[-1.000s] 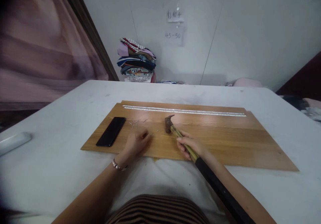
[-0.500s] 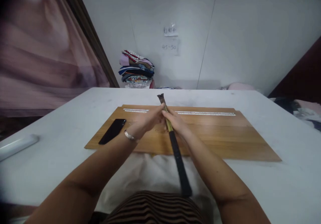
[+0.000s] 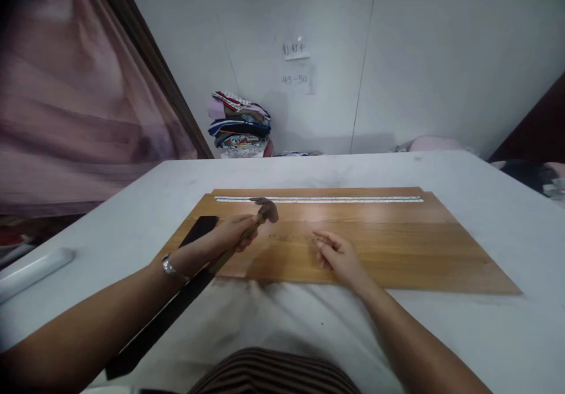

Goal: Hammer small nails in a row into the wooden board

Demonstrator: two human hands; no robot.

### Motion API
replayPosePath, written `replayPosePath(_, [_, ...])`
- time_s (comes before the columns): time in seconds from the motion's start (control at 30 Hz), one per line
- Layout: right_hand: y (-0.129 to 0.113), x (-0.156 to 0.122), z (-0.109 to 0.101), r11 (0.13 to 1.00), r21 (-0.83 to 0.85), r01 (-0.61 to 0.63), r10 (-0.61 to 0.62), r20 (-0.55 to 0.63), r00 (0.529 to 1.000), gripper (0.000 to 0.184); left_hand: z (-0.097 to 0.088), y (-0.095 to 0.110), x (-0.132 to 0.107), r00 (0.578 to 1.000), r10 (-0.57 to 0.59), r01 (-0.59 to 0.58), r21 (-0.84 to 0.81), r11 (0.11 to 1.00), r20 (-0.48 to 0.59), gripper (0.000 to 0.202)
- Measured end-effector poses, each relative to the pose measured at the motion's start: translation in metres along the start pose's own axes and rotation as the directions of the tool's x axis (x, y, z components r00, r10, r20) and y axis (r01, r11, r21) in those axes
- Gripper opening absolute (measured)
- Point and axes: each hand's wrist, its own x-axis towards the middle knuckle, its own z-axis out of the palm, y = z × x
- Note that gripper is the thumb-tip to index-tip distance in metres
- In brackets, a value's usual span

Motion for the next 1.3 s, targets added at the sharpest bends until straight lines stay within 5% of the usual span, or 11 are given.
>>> replayPosePath(0.27, [0.027, 0.022, -0.018, 0.987, 0.115, -0.110, 0.132, -0.203, 0.970, 0.053, 0.018, -0.016, -0.012, 0.995, -0.058, 0.067, -0.123, 0.990, 0.078, 0.040])
replayPosePath(0.7, [0.036, 0.020, -0.021, 0.989, 0.082, -0.125, 0.137, -0.163, 0.977, 0.050, 0.021, -0.041, 0.003, 0.975, -0.091, 0.110, -0.083, 0.990, 0.205, 0.050])
replayPosePath(1.07, [0.039, 0.019, -0.023, 0.992, 0.018, -0.121, 0.123, -0.141, 0.982, 0.050, 0.020, -0.032, 0.006, 0.969, -0.087, 0.124, -0.149, 0.981, 0.232, 0.045])
replayPosePath(1.3, [0.042, 0.019, -0.024, 0.991, 0.038, -0.127, 0.131, -0.113, 0.985, 0.048, 0.023, -0.033, 0.009, 0.966, -0.128, 0.143, -0.054, 0.988, 0.227, 0.048])
